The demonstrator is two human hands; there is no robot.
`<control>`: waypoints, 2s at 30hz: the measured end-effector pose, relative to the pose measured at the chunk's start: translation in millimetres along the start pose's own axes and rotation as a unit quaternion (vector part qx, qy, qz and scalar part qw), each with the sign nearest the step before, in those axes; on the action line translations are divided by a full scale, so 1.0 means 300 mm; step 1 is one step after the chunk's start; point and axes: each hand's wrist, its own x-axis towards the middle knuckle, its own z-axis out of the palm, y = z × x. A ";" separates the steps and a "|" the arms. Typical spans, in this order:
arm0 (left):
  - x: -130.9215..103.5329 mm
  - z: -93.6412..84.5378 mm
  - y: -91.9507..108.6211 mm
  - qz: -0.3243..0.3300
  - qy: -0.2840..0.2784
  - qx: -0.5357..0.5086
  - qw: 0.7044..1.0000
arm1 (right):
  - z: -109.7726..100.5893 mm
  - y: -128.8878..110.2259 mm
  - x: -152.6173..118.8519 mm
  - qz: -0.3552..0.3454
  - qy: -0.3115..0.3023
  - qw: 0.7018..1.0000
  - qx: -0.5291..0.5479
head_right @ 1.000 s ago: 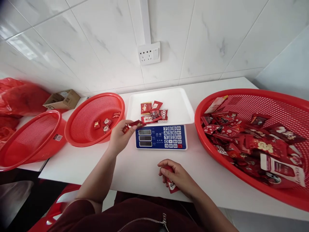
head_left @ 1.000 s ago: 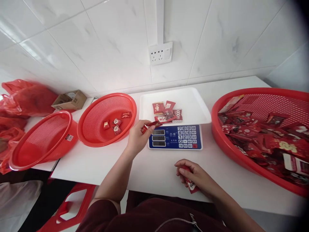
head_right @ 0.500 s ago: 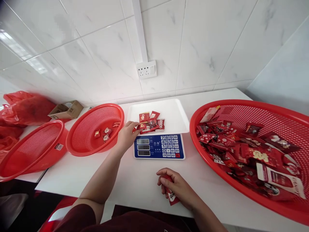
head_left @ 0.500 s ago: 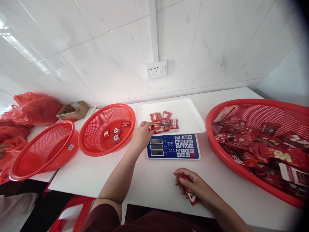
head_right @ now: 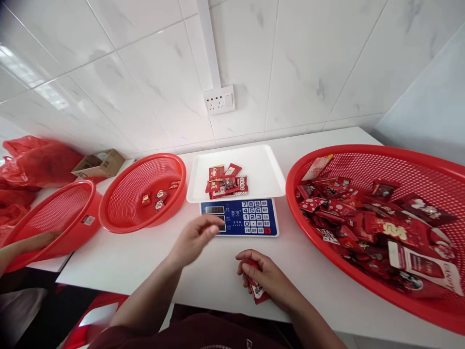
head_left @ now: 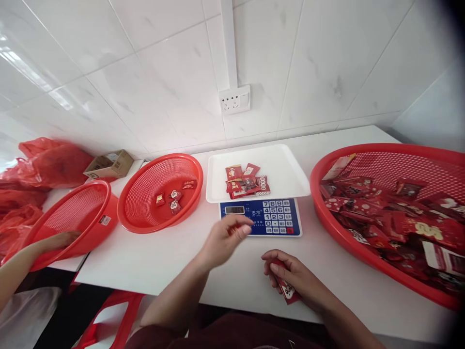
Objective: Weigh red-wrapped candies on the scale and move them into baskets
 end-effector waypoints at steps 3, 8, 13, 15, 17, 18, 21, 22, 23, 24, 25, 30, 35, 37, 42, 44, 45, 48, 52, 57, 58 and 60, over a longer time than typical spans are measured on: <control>-0.082 0.099 -0.049 -0.093 -0.110 -0.131 0.981 | 0.001 -0.002 0.000 -0.012 -0.004 1.000 -0.012; -0.139 0.173 -0.097 -0.164 -0.120 -0.231 0.952 | 0.004 -0.010 0.000 -0.029 -0.009 0.998 -0.048; -0.142 0.167 -0.094 -0.105 -0.109 -0.115 0.982 | 0.006 -0.011 -0.004 -0.034 -0.029 0.997 -0.061; -0.142 0.169 -0.101 -0.099 -0.126 -0.121 0.980 | 0.009 -0.013 -0.007 -0.030 -0.039 0.996 -0.074; -0.142 0.174 -0.113 -0.104 -0.137 -0.137 0.976 | 0.013 -0.015 -0.009 -0.026 -0.036 0.996 -0.080; -0.143 0.177 -0.119 -0.107 -0.137 -0.139 0.975 | 0.015 -0.015 -0.009 -0.024 -0.030 0.996 -0.079; -0.145 0.182 -0.135 -0.121 -0.129 -0.119 0.977 | 0.019 -0.010 -0.006 -0.025 -0.004 0.997 -0.075; -0.146 0.182 -0.139 -0.125 -0.124 -0.098 0.980 | 0.019 -0.007 -0.004 -0.027 0.008 0.997 -0.073; -0.148 0.181 -0.143 -0.125 -0.118 -0.067 0.983 | 0.020 -0.003 -0.003 -0.030 0.020 0.997 -0.071; -0.149 0.179 -0.146 -0.120 -0.113 -0.030 0.986 | 0.020 0.000 -0.001 -0.032 0.031 0.997 -0.070; -0.150 0.176 -0.148 -0.110 -0.113 0.008 0.987 | 0.020 0.003 0.000 -0.032 0.040 0.996 -0.068; -0.149 0.162 -0.154 -0.046 -0.146 0.078 0.985 | 0.030 0.002 -0.008 -0.024 0.052 0.996 -0.072; -0.143 0.142 -0.140 -0.029 -0.164 0.066 0.984 | 0.056 -0.030 -0.019 -0.012 0.029 0.989 -0.144; -0.142 0.133 -0.135 -0.027 -0.181 0.043 0.982 | 0.064 -0.041 -0.021 -0.019 0.014 0.984 -0.176; -0.143 0.125 -0.134 -0.036 -0.204 0.013 0.978 | 0.072 -0.050 -0.021 -0.034 0.005 0.976 -0.216; -0.143 0.127 -0.133 -0.048 -0.194 0.012 0.980 | 0.074 -0.049 -0.020 -0.040 0.015 0.975 -0.218; -0.143 0.127 -0.132 -0.052 -0.187 0.012 0.981 | 0.074 -0.048 -0.019 -0.042 0.026 0.974 -0.220; -0.139 0.128 -0.131 -0.046 -0.170 0.017 0.984 | 0.075 -0.047 -0.015 -0.054 0.063 0.967 -0.240; -0.134 0.128 -0.136 -0.037 -0.155 0.049 0.986 | 0.074 -0.045 -0.014 -0.069 0.099 0.956 -0.267; -0.131 0.133 -0.140 -0.016 -0.124 0.071 0.990 | 0.066 -0.029 -0.009 -0.060 0.112 0.967 -0.220; -0.127 0.128 -0.137 -0.004 -0.107 0.078 0.991 | 0.064 -0.025 -0.006 -0.055 0.108 0.973 -0.196; -0.109 0.105 -0.127 0.027 -0.054 0.102 0.993 | 0.060 -0.020 0.003 -0.042 0.099 0.983 -0.147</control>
